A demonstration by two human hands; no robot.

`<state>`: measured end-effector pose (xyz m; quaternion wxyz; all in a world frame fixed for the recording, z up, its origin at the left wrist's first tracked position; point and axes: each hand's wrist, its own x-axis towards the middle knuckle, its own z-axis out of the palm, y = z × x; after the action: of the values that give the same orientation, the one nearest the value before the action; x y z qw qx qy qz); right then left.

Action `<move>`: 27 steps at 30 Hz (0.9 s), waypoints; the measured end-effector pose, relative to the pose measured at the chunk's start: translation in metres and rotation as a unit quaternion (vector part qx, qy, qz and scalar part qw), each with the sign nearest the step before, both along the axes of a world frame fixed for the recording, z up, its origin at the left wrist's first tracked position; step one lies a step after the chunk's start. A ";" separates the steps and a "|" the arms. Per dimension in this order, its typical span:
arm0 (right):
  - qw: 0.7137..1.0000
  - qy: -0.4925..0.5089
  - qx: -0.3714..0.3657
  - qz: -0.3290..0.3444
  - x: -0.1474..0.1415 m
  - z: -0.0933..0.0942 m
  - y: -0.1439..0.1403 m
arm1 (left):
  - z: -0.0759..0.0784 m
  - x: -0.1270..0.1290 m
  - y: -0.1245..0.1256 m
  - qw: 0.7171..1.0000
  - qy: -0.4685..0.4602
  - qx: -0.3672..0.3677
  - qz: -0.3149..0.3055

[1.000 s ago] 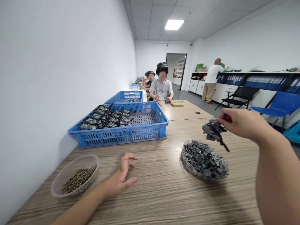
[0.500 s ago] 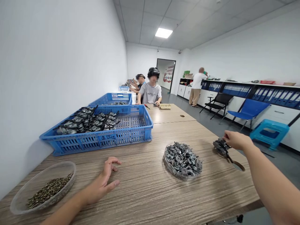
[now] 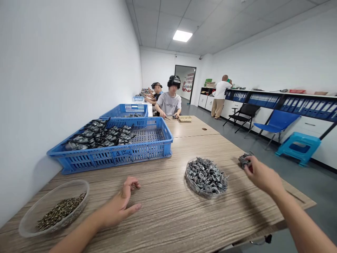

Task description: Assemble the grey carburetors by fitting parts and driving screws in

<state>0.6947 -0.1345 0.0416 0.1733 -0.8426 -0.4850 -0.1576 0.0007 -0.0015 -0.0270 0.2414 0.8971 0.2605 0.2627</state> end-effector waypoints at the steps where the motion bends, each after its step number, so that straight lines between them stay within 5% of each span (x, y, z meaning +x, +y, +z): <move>1: 0.999 0.019 -0.016 0.034 -0.023 -0.015 -0.010 | 0.000 0.000 0.000 1.000 0.000 0.005 -0.001; 5: 0.981 0.095 0.046 0.161 -0.107 -0.066 -0.044 | 0.001 0.001 -0.002 1.000 -0.007 0.024 -0.017; 8: 0.978 0.100 0.061 0.171 -0.143 -0.083 -0.057 | 0.004 0.004 -0.005 0.999 -0.005 0.030 -0.023; 15: 0.987 0.126 0.078 0.065 -0.152 -0.078 -0.057 | 0.010 0.008 -0.006 0.998 0.055 0.032 -0.002; 27: 0.995 0.102 0.003 0.003 -0.168 -0.067 -0.061 | 0.018 0.015 -0.017 0.986 0.129 0.072 0.071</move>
<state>0.5270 -0.1956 -0.0255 0.2250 -0.8525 -0.4664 -0.0718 0.0156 -0.0183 -0.0086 0.1213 0.9177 0.3329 0.1795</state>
